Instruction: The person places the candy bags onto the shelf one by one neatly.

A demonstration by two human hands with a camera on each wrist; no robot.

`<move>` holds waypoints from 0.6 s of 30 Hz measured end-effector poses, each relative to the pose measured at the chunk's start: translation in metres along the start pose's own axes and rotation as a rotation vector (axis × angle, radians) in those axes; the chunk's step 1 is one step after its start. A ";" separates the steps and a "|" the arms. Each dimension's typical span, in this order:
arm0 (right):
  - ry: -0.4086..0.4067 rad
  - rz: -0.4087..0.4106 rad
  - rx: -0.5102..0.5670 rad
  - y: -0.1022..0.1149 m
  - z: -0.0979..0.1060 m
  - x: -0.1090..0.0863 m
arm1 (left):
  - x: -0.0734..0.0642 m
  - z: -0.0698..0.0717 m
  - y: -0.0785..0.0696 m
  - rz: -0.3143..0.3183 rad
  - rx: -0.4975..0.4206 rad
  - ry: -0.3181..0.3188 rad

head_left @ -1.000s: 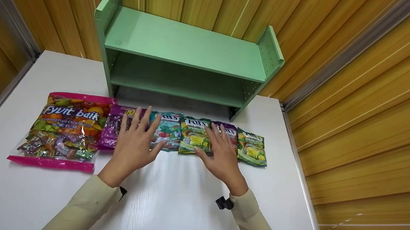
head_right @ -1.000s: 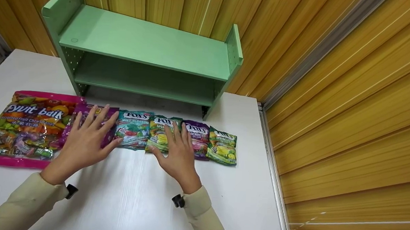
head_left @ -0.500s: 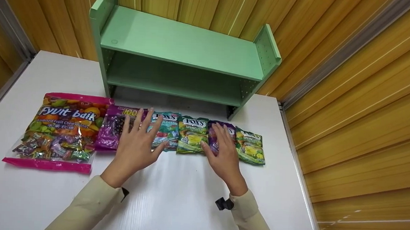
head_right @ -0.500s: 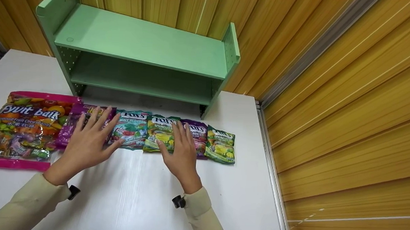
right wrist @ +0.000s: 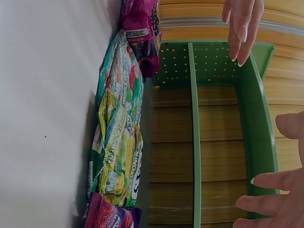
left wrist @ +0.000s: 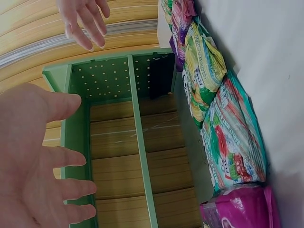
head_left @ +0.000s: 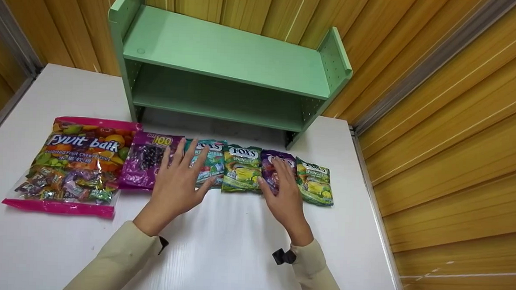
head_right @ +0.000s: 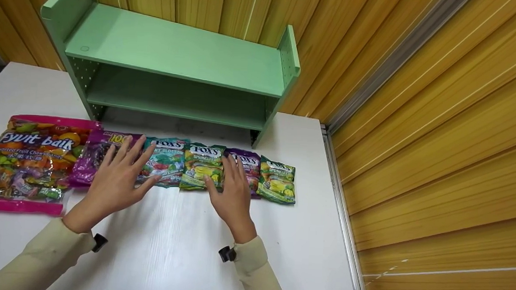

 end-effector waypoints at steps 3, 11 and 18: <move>0.007 -0.022 0.012 -0.002 -0.001 -0.001 | 0.000 -0.002 -0.002 -0.004 -0.008 -0.005; 0.000 -0.060 0.034 -0.009 -0.001 -0.003 | 0.002 -0.010 -0.006 -0.035 -0.038 -0.047; -0.005 -0.064 0.014 -0.017 -0.003 -0.005 | 0.003 -0.019 -0.010 -0.050 -0.054 -0.052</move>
Point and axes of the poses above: each hand's wrist, its own x-axis towards the middle knuckle, its own z-axis out of the back of the hand, y = z × x, the point moved 4 cm from there along x, towards the middle knuckle, and after that the axes turned 8 degrees about -x, right-handed, at the moved point
